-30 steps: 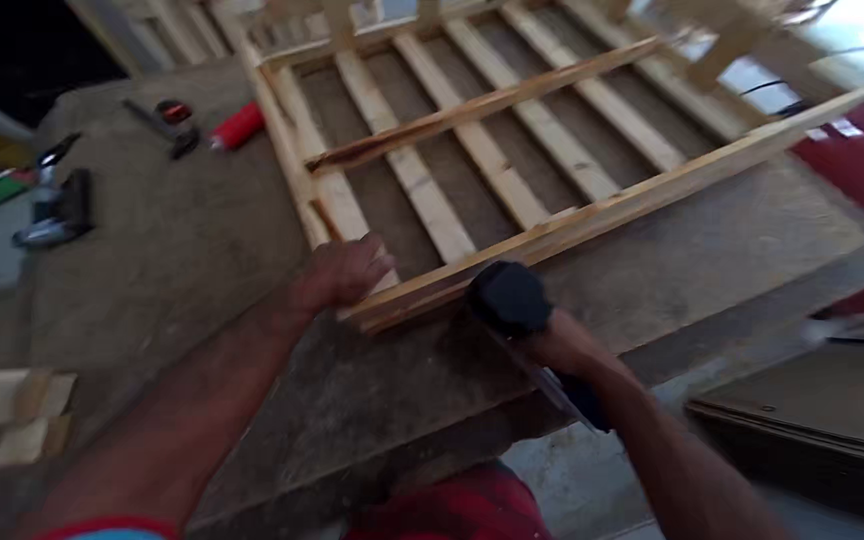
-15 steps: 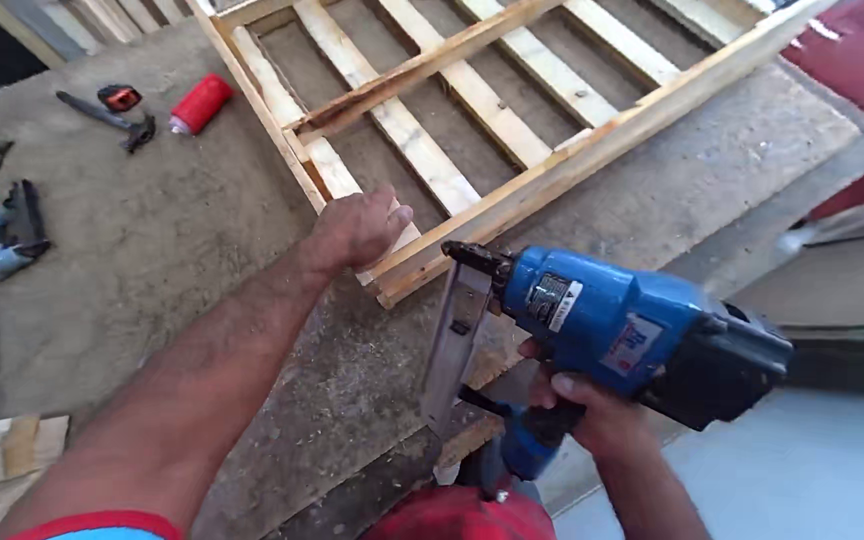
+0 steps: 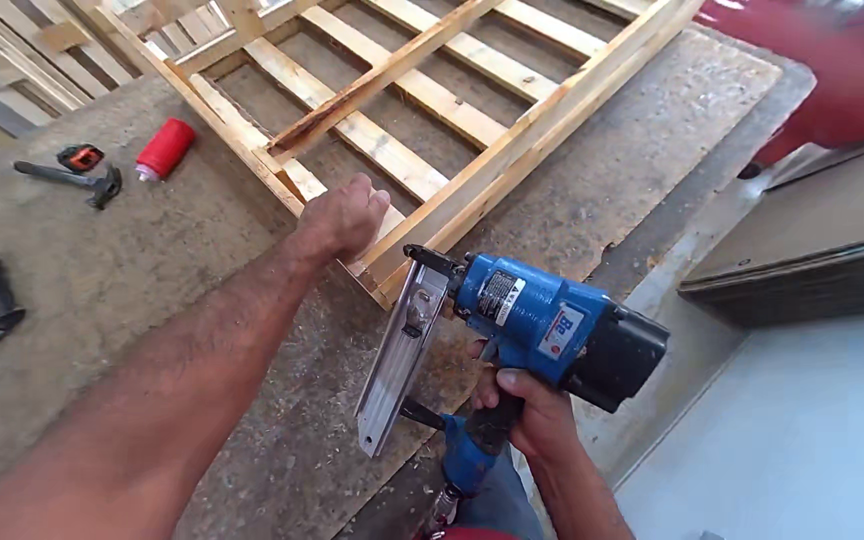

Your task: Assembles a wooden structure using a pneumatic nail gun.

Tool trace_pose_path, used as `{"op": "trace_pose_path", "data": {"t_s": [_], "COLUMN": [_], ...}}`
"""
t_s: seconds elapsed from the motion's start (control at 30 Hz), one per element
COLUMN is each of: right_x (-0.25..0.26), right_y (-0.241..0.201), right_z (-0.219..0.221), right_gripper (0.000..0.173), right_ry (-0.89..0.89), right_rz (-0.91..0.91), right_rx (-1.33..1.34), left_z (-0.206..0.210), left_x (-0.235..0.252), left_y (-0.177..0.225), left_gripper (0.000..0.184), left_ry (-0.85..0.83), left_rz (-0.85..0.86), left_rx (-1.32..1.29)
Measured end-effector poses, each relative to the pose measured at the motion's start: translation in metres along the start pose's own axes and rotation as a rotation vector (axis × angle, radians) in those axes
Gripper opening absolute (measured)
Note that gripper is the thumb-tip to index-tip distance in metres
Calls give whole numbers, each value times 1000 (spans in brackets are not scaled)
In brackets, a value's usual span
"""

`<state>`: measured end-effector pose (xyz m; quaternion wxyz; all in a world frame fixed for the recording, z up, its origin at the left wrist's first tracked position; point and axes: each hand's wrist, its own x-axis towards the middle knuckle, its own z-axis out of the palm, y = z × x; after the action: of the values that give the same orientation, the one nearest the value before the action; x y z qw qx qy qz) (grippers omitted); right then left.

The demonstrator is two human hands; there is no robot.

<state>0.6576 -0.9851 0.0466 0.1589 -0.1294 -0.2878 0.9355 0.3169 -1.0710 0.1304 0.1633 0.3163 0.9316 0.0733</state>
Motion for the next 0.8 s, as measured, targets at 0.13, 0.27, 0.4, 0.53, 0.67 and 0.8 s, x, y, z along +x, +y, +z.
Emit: {"op": "trace_pose_path", "data": {"t_s": [0.13, 0.27, 0.4, 0.53, 0.67, 0.8], "right_x": [7, 13, 16, 17, 13, 10], "right_y": [7, 7, 9, 11, 18, 26], "right_z": [2, 0, -3, -9, -12, -9], "right_gripper": [34, 34, 32, 25, 33, 29], "right_ry": [51, 51, 41, 10, -47, -48], "right_rz": [8, 20, 26, 38, 43, 69], "right_rx": [39, 58, 75, 86, 97, 94], "left_z": [2, 1, 1, 1, 2, 1], "left_x": [0, 1, 1, 2, 4, 6], "left_y": [-1, 1, 1, 1, 1, 0], "left_gripper": [57, 56, 55, 55, 53, 53], "left_ry": [19, 10, 14, 9, 4, -7], "left_rz": [6, -3, -10, -7, -3, -1], "left_rx": [2, 4, 9, 15, 12, 5]}}
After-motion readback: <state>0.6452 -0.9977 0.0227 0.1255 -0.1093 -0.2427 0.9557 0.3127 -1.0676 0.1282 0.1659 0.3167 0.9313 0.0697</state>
